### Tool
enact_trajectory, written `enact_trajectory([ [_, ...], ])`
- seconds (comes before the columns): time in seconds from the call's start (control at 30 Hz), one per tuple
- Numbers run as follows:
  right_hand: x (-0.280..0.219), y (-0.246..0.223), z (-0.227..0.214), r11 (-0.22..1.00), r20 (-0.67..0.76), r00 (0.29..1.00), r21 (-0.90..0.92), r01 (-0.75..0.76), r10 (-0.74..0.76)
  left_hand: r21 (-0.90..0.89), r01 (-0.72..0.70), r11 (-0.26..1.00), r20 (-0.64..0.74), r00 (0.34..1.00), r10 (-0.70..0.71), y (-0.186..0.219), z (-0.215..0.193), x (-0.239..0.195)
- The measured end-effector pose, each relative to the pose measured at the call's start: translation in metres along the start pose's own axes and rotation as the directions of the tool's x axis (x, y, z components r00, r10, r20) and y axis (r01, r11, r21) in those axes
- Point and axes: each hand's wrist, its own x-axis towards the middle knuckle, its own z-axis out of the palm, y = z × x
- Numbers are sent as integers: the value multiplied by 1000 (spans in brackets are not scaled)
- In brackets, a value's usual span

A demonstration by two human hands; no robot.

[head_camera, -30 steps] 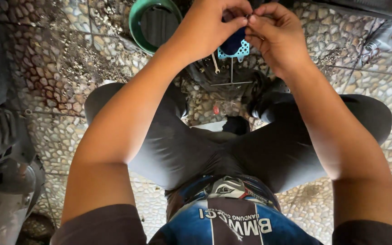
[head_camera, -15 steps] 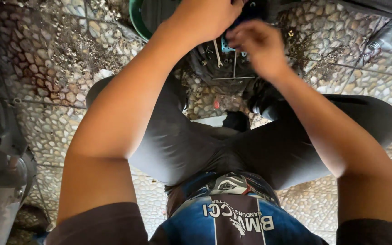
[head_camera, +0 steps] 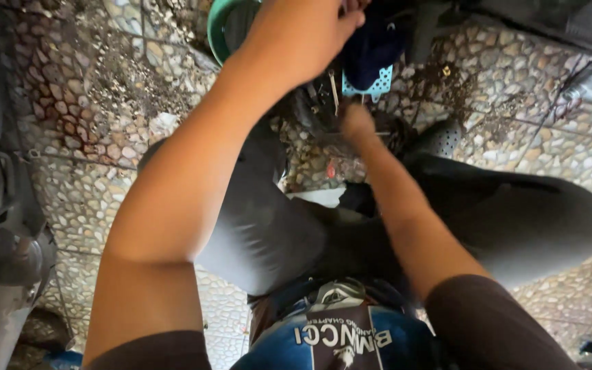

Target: The person sits on the floor of a motorcycle repair shop and presses a small bushing into a metal collar by hand, fitting the parts together. They then use a wrench on the motorcycle, wipe a metal ring with a dark cloth, and continue working on the motorcycle body.

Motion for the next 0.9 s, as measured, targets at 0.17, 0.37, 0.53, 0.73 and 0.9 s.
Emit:
enact_trajectory([
  [0.17,-28,-95,-52,993,38,994,52,-109,107,-203,-18,979,-23,1000,14,18,-16,5],
  [0.37,-7,-127,-70,964,-10,971,118,-237,240,-168,23,986,-21,999,-27,28,-26,13],
  [0.53,13,-113,-42,973,115,966,-44,-229,232,-86,67,994,-5,998,-67,26,-29,16],
  [0.73,3,-101,-51,980,135,972,-67,-186,193,-69,36,997,-23,999,-37,23,-30,14],
  [0.9,-15,-101,-62,968,38,970,-83,-236,240,-64,-36,997,-92,995,30,23,-26,12],
])
